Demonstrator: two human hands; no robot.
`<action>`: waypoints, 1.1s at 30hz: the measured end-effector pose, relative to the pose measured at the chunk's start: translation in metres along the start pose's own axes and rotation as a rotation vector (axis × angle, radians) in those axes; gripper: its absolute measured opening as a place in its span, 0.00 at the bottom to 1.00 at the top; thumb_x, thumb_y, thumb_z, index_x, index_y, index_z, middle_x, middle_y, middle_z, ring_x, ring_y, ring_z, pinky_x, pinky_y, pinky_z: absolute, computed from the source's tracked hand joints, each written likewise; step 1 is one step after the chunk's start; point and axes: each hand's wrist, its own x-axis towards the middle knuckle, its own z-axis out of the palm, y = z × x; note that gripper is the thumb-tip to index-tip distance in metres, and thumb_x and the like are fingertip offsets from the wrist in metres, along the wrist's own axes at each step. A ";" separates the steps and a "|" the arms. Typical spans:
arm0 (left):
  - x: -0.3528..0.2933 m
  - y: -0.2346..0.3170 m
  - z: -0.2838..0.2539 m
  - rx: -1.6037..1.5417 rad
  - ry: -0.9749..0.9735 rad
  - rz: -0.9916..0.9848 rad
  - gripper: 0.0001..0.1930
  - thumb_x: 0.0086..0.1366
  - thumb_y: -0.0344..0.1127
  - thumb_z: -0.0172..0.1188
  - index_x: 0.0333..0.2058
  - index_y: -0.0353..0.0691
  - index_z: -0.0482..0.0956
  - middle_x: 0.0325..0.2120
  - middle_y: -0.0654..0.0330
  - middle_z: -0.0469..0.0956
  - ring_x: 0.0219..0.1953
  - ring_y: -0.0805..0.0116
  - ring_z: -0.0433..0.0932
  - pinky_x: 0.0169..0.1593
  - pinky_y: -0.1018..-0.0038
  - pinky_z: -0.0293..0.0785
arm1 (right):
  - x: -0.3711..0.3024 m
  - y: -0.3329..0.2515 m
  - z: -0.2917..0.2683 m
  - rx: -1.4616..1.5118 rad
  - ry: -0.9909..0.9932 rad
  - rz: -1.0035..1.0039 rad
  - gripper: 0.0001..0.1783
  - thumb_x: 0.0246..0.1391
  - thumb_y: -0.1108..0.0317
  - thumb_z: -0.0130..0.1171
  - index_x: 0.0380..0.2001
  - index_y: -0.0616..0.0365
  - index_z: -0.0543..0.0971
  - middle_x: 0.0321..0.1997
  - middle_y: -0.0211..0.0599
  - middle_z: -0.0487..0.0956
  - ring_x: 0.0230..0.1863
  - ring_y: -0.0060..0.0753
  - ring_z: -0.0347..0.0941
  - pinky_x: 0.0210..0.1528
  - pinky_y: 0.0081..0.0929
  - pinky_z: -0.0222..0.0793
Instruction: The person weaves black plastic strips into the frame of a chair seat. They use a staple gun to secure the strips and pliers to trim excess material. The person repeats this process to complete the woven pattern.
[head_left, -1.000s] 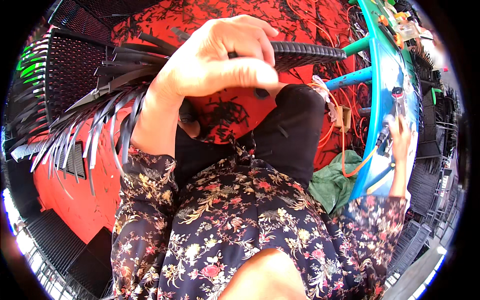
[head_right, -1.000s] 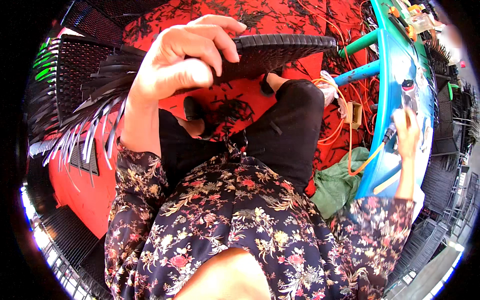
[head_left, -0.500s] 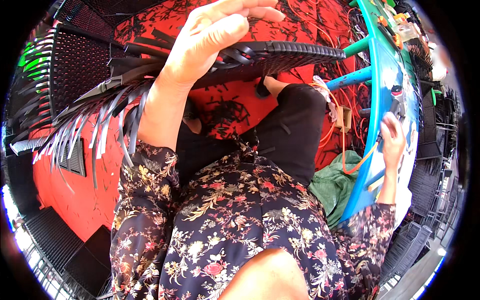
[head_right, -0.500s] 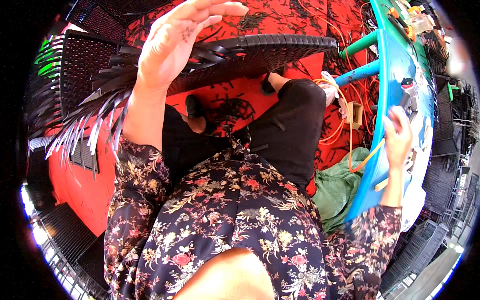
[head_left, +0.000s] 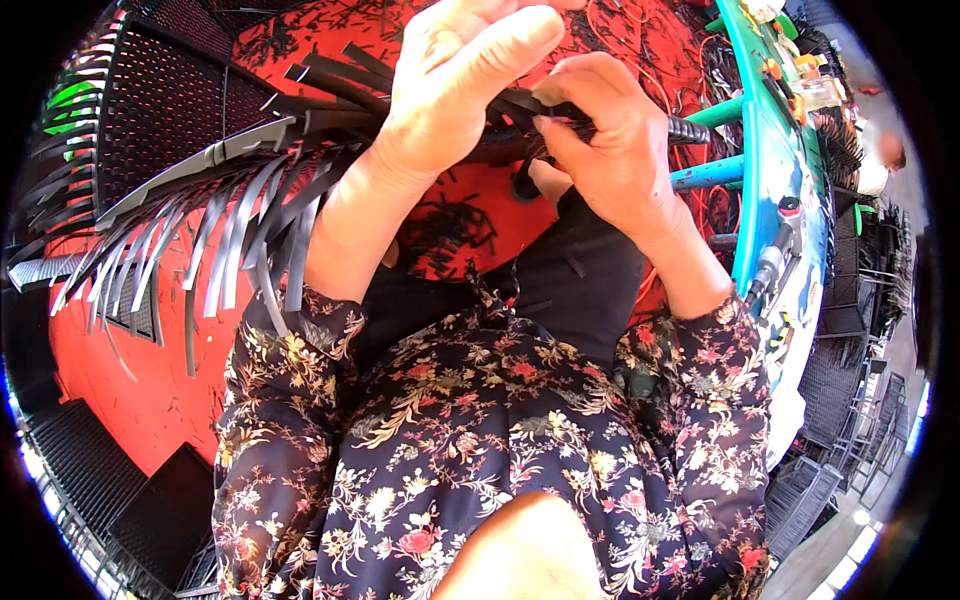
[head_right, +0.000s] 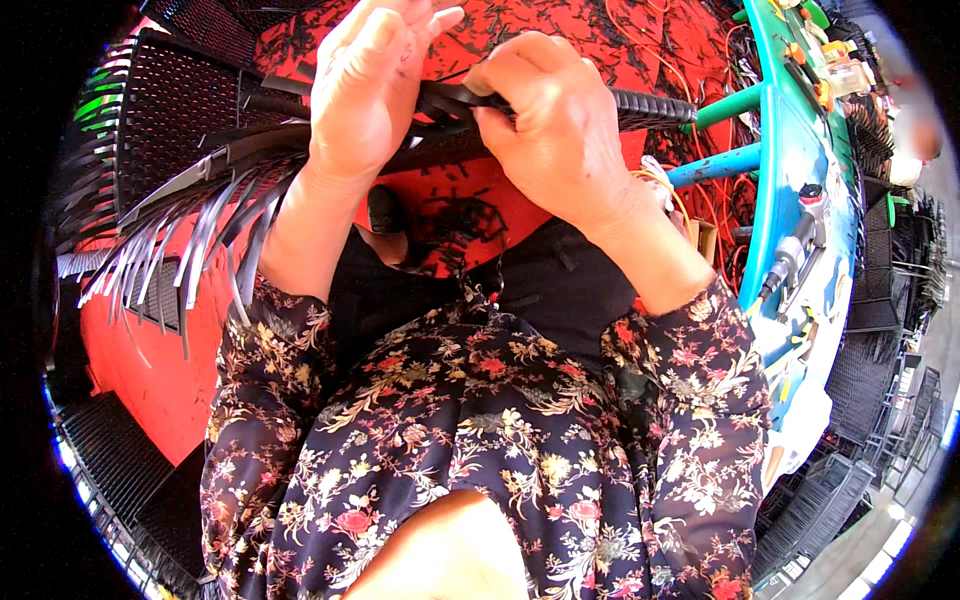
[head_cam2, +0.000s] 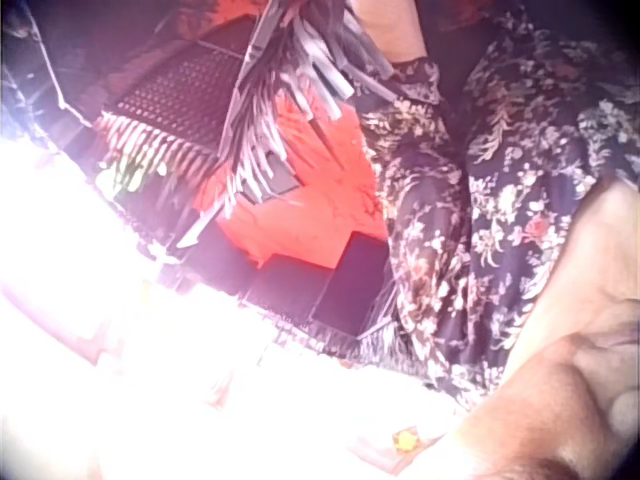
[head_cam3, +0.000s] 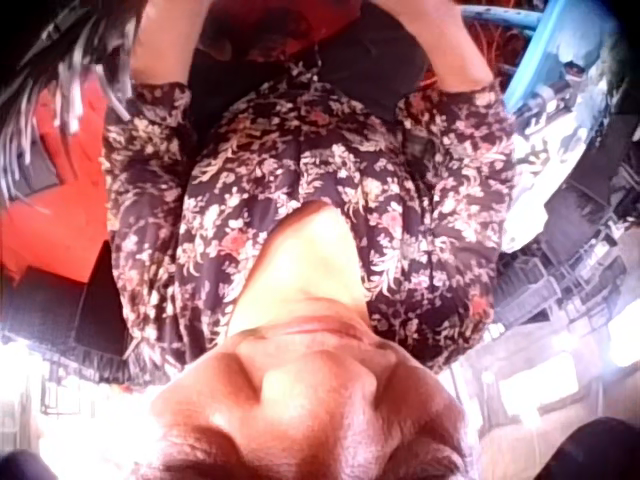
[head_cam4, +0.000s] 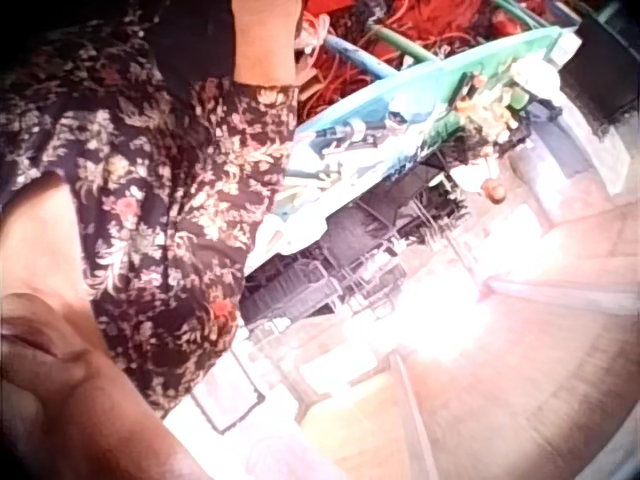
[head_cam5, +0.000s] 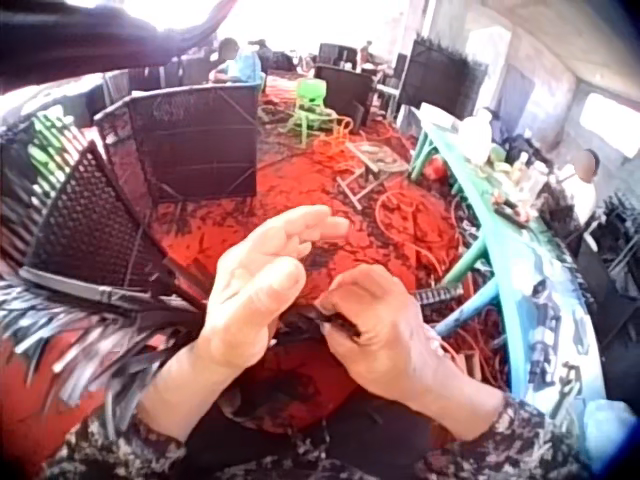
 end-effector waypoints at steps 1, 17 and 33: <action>-0.002 -0.001 0.003 0.013 0.050 0.028 0.31 0.64 0.47 0.56 0.57 0.27 0.65 0.52 0.48 0.72 0.56 0.64 0.69 0.61 0.68 0.58 | -0.004 -0.001 -0.001 0.019 0.031 0.011 0.11 0.36 0.76 0.62 0.29 0.60 0.77 0.30 0.41 0.75 0.36 0.48 0.73 0.38 0.39 0.69; -0.019 -0.013 0.019 1.116 -0.350 0.054 0.05 0.50 0.24 0.58 0.28 0.35 0.77 0.28 0.53 0.78 0.34 0.52 0.78 0.38 0.65 0.74 | -0.050 -0.005 -0.009 0.792 0.234 0.409 0.05 0.57 0.72 0.60 0.36 0.62 0.79 0.31 0.29 0.80 0.25 0.10 0.67 0.24 0.08 0.61; -0.016 -0.009 0.017 1.284 -0.355 0.131 0.11 0.51 0.29 0.63 0.36 0.38 0.77 0.29 0.54 0.79 0.37 0.53 0.78 0.39 0.64 0.75 | -0.038 -0.017 -0.015 1.196 0.394 0.526 0.10 0.62 0.71 0.53 0.26 0.61 0.70 0.25 0.40 0.77 0.23 0.23 0.68 0.26 0.18 0.62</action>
